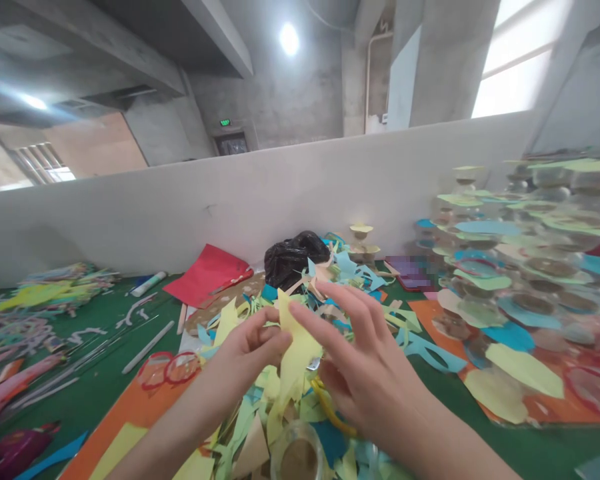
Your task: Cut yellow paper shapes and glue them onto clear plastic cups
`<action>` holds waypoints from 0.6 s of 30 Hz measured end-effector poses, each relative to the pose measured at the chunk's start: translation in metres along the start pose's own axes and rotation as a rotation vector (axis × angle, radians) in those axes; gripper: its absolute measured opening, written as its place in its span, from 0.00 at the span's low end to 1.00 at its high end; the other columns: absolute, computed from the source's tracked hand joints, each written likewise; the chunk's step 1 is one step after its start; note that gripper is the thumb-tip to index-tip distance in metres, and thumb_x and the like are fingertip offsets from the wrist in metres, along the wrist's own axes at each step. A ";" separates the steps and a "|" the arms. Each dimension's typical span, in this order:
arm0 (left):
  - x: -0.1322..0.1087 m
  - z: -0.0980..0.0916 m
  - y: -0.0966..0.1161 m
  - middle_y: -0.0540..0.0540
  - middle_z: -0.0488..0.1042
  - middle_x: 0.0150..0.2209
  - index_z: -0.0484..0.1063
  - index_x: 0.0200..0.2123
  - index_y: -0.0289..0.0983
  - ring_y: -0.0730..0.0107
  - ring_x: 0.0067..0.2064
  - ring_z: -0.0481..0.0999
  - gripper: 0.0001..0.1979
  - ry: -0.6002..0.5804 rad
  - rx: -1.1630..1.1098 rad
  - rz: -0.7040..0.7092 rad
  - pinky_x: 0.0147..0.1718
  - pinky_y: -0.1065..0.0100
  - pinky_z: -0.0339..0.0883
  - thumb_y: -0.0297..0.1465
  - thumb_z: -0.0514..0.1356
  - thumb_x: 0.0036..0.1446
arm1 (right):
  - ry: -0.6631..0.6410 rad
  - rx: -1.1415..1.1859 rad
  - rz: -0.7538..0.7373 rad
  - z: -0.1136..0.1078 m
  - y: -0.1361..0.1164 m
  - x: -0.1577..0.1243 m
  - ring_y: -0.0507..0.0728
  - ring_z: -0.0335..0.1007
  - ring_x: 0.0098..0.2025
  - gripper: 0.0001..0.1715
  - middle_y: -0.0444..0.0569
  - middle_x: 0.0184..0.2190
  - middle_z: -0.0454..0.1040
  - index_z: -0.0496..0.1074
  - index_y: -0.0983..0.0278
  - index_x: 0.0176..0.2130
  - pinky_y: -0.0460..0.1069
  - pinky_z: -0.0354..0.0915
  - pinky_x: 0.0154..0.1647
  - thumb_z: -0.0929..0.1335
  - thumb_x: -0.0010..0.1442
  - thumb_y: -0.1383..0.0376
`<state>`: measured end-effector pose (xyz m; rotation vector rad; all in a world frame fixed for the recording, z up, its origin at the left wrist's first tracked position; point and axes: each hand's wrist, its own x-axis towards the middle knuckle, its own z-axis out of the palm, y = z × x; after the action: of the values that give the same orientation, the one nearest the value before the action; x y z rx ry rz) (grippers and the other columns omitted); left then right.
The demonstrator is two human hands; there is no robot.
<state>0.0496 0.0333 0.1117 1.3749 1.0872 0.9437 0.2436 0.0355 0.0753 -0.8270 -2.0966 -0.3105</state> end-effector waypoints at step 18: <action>-0.004 0.011 -0.011 0.50 0.73 0.33 0.66 0.41 0.39 0.71 0.32 0.71 0.09 0.070 -0.090 0.087 0.32 0.71 0.64 0.36 0.59 0.59 | -0.016 0.107 0.039 0.006 -0.001 0.006 0.63 0.64 0.53 0.09 0.51 0.48 0.71 0.73 0.56 0.38 0.61 0.69 0.52 0.65 0.63 0.68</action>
<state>0.0578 0.0267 0.0996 1.3322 1.0312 1.0978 0.2371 0.0400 0.0764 -0.8074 -2.0897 -0.1699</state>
